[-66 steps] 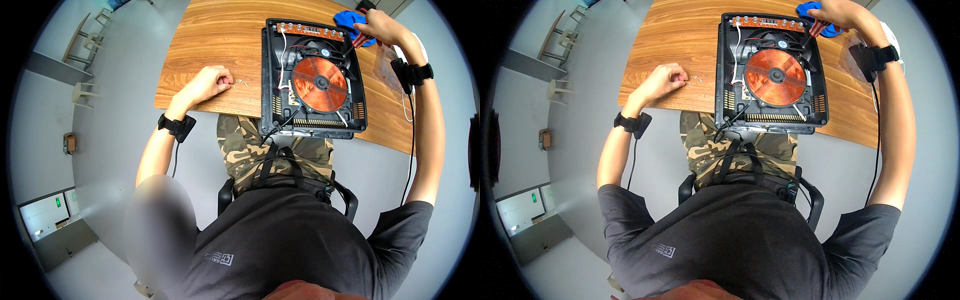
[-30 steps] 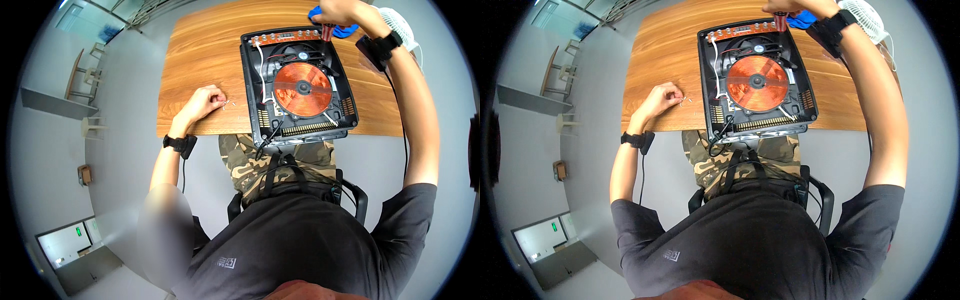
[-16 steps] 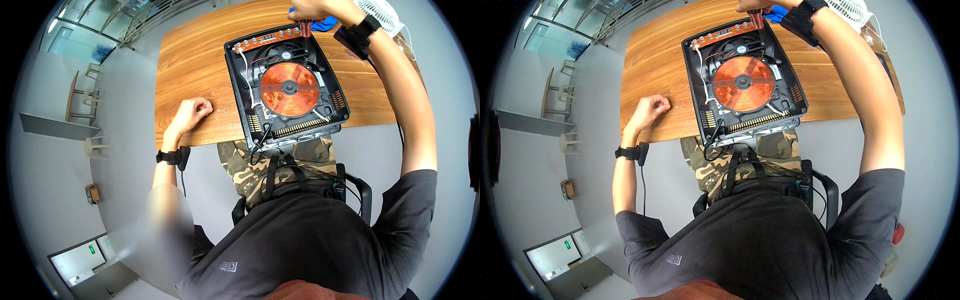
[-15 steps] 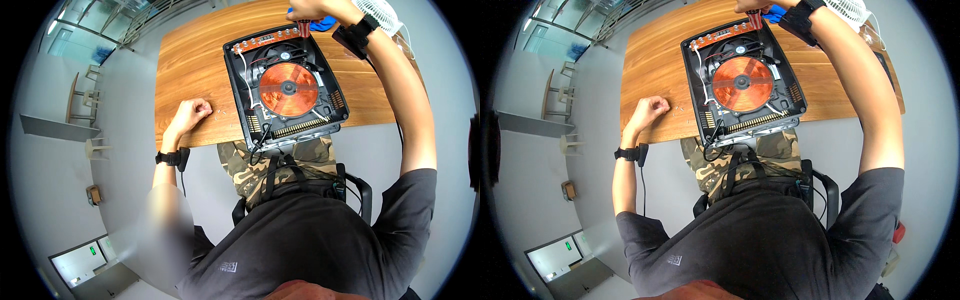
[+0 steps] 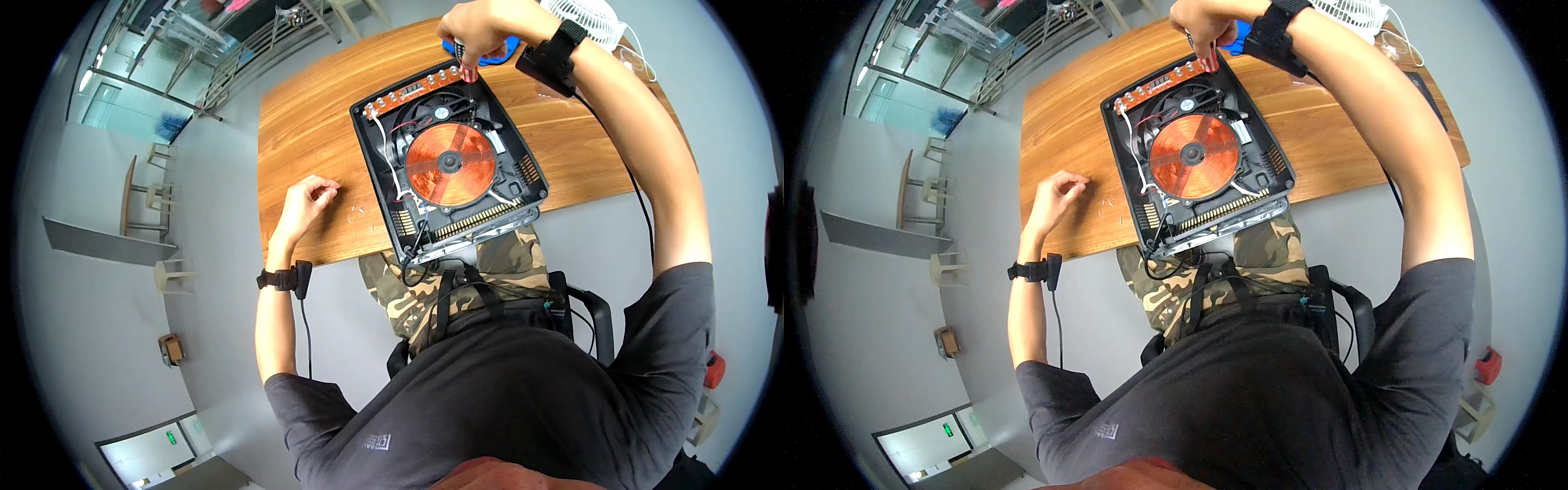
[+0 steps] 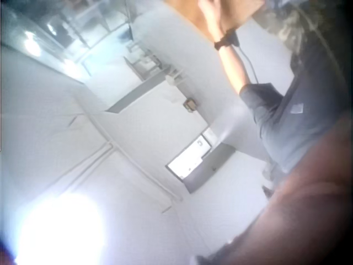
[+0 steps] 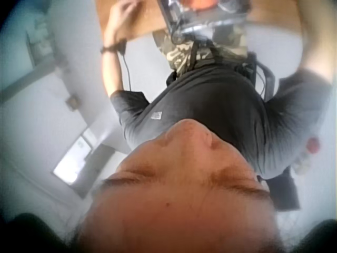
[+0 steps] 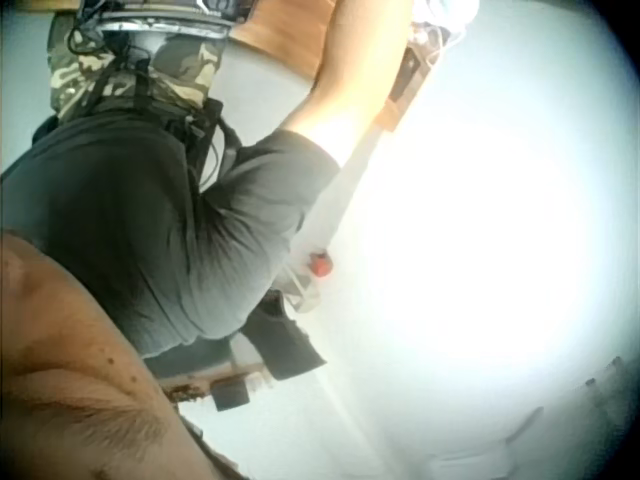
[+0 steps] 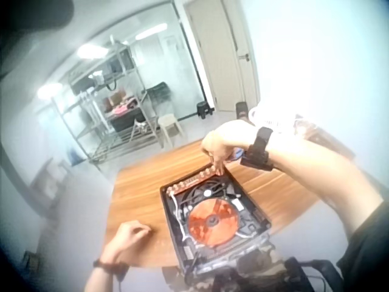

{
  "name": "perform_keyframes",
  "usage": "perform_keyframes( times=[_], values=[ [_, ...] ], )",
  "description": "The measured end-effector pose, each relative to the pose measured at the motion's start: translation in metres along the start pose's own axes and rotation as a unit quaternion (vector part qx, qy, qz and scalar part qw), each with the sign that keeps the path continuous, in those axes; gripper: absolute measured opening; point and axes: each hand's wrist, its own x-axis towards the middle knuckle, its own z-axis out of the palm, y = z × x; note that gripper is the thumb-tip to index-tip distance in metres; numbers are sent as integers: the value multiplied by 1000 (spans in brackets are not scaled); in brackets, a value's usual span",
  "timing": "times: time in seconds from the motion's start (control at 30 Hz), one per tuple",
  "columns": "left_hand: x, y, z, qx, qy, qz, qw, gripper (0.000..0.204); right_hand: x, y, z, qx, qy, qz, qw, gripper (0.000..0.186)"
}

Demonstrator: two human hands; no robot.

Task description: The person uses a screwdriver to remove and reinstall screws on a disassembled electronic device with an exposed copper platter. They manipulate internal components and wires, then flip the device to reattach the bottom cover.

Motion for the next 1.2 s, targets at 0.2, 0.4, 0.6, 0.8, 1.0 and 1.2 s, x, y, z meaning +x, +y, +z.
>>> perform_keyframes(
  times=[0.2, 0.4, 0.6, 0.8, 1.0, 1.2],
  values=[
    [18, 23, 6, -8, 5, 28, 1000, 13, 1, 19, 8, 97, -12, -74, 992, 36],
    [24, 45, 8, -21, 15, 59, 998, 13, 15, -14, 16, 37, 73, 25, 996, 25],
    [29, 59, 9, -48, 9, 63, 997, 13, 5, 5, 15, 57, 82, 26, 995, 40],
    [39, 68, 13, -107, 14, 52, 993, 15, -18, 23, -18, 53, 98, -46, 993, 44],
    [76, 79, 32, -136, 46, 73, 987, 12, -4, 28, -9, 160, 154, -166, 961, 51],
    [112, 107, 53, -180, 68, 76, 978, 12, 5, 31, 12, 175, 188, -221, 941, 47]
  ],
)
